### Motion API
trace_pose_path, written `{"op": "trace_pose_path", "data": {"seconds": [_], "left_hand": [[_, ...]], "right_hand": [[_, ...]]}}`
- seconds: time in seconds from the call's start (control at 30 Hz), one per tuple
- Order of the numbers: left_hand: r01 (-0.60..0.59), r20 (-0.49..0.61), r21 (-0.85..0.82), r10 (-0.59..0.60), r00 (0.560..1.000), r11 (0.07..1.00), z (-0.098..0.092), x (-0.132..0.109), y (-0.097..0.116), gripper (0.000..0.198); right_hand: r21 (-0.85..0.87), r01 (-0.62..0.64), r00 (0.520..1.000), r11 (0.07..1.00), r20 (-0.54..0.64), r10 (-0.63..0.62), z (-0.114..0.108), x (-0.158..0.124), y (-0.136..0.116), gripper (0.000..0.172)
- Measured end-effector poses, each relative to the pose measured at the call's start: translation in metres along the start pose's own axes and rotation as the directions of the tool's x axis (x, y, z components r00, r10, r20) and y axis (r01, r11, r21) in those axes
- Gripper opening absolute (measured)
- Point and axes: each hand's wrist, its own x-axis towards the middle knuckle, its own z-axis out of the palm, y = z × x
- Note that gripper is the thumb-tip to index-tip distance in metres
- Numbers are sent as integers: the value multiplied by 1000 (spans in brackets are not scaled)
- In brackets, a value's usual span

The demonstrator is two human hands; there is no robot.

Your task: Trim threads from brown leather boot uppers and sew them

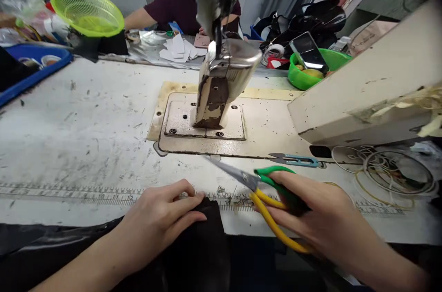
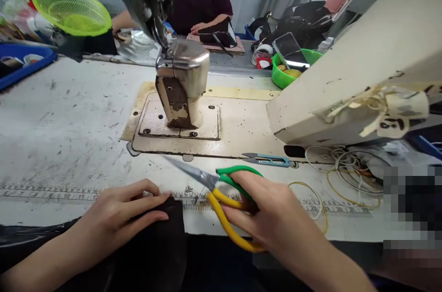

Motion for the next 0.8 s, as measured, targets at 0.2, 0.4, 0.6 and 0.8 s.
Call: {"op": "trace_pose_path", "data": {"seconds": [0.2, 0.4, 0.6, 0.8], "left_hand": [[37, 135, -131, -19, 991, 991, -6, -1, 2, 23], [157, 154, -246, -122, 981, 956, -3, 6, 1, 11], [185, 239, -192, -137, 961, 964, -8, 9, 2, 13], [183, 268, -164, -135, 954, 969, -11, 9, 4, 14]], "right_hand": [[-333, 290, 946, 897, 241, -217, -26, -19, 30, 7], [-232, 369, 877, 900, 408, -255, -23, 1, 37, 18], [-187, 421, 845, 888, 437, -308, -18, 14, 41, 22], [-130, 487, 822, 864, 402, -403, -17, 16, 43, 15]]}}
